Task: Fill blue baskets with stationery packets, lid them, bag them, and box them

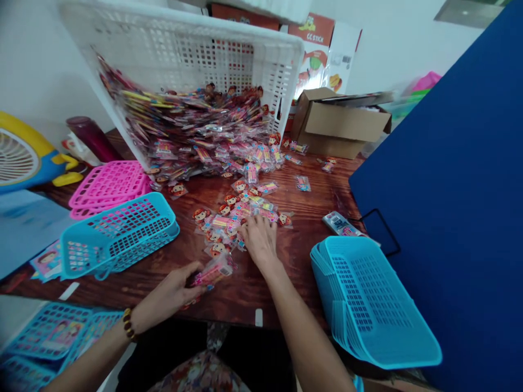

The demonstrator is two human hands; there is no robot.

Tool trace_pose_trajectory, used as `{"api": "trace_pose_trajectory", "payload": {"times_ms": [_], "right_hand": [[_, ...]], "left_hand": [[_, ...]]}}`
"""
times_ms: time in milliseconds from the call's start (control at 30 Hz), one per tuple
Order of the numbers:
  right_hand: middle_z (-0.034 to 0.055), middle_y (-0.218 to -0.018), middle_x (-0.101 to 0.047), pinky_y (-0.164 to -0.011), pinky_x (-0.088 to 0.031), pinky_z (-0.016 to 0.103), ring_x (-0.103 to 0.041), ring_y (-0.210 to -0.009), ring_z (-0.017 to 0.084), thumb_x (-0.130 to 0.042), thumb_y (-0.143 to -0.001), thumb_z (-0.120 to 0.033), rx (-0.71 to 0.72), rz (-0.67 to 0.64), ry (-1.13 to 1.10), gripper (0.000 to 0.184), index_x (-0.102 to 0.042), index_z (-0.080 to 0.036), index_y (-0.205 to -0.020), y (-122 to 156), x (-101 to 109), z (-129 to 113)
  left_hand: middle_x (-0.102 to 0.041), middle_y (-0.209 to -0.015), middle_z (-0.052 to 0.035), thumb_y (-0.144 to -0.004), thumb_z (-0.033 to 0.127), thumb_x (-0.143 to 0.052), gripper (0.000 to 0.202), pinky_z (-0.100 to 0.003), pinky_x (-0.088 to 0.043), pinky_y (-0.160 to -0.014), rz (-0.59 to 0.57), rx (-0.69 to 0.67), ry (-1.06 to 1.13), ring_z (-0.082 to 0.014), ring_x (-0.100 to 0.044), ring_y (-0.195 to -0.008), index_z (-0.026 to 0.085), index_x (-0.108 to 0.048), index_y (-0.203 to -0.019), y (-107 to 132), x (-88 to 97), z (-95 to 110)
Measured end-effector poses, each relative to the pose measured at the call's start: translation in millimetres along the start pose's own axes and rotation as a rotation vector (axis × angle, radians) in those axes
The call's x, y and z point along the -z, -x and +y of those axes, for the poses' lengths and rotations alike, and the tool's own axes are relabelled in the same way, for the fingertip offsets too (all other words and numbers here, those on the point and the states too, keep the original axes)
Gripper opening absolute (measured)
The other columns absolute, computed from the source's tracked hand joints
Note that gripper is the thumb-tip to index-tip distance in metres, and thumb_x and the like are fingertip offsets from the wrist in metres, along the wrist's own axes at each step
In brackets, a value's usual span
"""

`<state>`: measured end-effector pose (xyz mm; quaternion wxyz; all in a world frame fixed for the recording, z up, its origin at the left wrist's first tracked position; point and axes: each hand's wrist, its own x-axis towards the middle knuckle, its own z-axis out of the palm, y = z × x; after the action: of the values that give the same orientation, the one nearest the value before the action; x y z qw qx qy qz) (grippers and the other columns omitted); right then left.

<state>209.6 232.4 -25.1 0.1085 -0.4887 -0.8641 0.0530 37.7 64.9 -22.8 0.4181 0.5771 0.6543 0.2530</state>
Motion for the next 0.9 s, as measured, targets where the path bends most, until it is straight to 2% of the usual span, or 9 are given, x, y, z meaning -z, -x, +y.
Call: {"api": "trace_pose_trajectory", "payload": {"times_ms": [167, 267, 367, 500, 600, 700, 800, 833, 900], "right_hand": [[0.0146, -0.122, -0.06, -0.092, -0.032, 0.044, -0.048, -0.113, 0.031, -0.054, -0.092, -0.034, 0.198, -0.12, 0.045, 0.029, -0.062, -0.018, -0.115, -44.9, -6.2, -14.8], [0.0134, -0.113, -0.061, -0.093, -0.032, 0.043, -0.049, -0.111, 0.029, -0.055, -0.087, -0.023, 0.165, -0.08, -0.048, 0.018, -0.064, -0.018, -0.102, -52.9, -2.2, -12.5], [0.0063, -0.096, -0.063, -0.084, -0.04, 0.036, -0.056, -0.09, 0.022, -0.055, -0.083, -0.022, -0.068, 0.048, -0.415, 0.016, -0.059, -0.02, -0.097, -35.2, -7.8, -10.7], [-0.003, -0.075, -0.057, -0.067, -0.046, 0.029, -0.056, -0.07, 0.017, -0.061, -0.077, -0.029, -0.282, -0.034, -1.01, 0.018, -0.05, -0.023, -0.09, 21.2, -38.8, -39.2], [0.0019, -0.096, -0.063, -0.084, -0.048, 0.032, -0.059, -0.092, 0.018, -0.051, -0.081, -0.021, -0.138, -0.082, -1.105, 0.021, -0.051, -0.023, -0.101, 63.7, -52.6, -68.3], [0.0094, -0.118, -0.058, -0.099, -0.043, 0.036, -0.053, -0.114, 0.019, -0.042, -0.087, -0.018, 0.092, -0.16, -0.985, 0.034, -0.05, -0.02, -0.12, 81.9, -38.4, -71.1], [0.0085, -0.114, -0.061, -0.096, -0.043, 0.039, -0.054, -0.11, 0.023, -0.051, -0.089, -0.029, 0.236, -0.26, -0.752, 0.031, -0.058, -0.021, -0.118, 75.0, -10.4, -41.6], [0.0076, -0.114, -0.062, -0.095, -0.043, 0.04, -0.055, -0.109, 0.024, -0.055, -0.089, -0.034, 0.219, -0.234, -0.673, 0.032, -0.059, -0.023, -0.118, 70.1, -2.9, -28.1], [0.0097, -0.12, -0.06, -0.095, -0.041, 0.043, -0.053, -0.112, 0.027, -0.059, -0.088, -0.04, 0.023, -0.073, -0.482, 0.038, -0.058, -0.024, -0.122, 61.3, 5.0, -1.6]], "left_hand": [[-0.069, -0.091, -0.0006, -0.069, 0.036, -0.075, 0.037, -0.027, -0.048, -0.074, 0.132, 0.117, 0.591, -0.0174, -0.062, -0.081, 0.018, -0.06, -0.097, -4.0, -3.7, -7.2], [-0.071, -0.089, -0.0004, -0.063, 0.036, -0.082, 0.046, -0.025, -0.05, -0.068, 0.247, 0.247, 0.847, -0.014, -0.064, -0.071, 0.018, -0.062, -0.1, 2.6, -0.1, -7.7], [-0.071, -0.085, 0.0004, -0.061, 0.033, -0.085, 0.049, -0.022, -0.051, -0.065, 0.354, 0.324, 1.051, -0.0113, -0.063, -0.066, 0.018, -0.064, -0.103, 9.3, 3.7, -1.6], [-0.072, -0.093, -0.0008, -0.064, 0.028, -0.085, 0.051, -0.024, -0.053, -0.073, 0.339, 0.331, 1.251, -0.0119, -0.065, -0.074, 0.021, -0.065, -0.11, 8.2, -5.0, 8.7], [-0.072, -0.1, -0.002, -0.067, 0.027, -0.083, 0.048, -0.024, -0.053, -0.077, 0.317, 0.311, 1.273, -0.0128, -0.066, -0.081, 0.021, -0.064, -0.111, 4.7, -20.3, 12.0], [-0.072, -0.101, -0.0044, -0.069, 0.03, -0.082, 0.048, -0.025, -0.053, -0.081, 0.29, 0.296, 1.217, -0.0156, -0.067, -0.087, 0.019, -0.063, -0.111, 5.1, -30.3, 12.2], [-0.071, -0.105, -0.005, -0.074, 0.036, -0.076, 0.049, -0.03, -0.053, -0.082, 0.252, 0.253, 1.07, -0.0191, -0.068, -0.09, 0.02, -0.057, -0.116, 7.6, -27.0, 10.5], [-0.07, -0.106, -0.0047, -0.076, 0.037, -0.074, 0.047, -0.031, -0.053, -0.083, 0.249, 0.213, 0.962, -0.0197, -0.067, -0.092, 0.021, -0.056, -0.117, 8.0, -23.3, 9.2], [-0.068, -0.111, -0.0044, -0.08, 0.037, -0.068, 0.043, -0.031, -0.051, -0.086, 0.252, 0.102, 0.679, -0.0204, -0.066, -0.097, 0.022, -0.053, -0.117, 7.3, -14.1, 4.9]]}}
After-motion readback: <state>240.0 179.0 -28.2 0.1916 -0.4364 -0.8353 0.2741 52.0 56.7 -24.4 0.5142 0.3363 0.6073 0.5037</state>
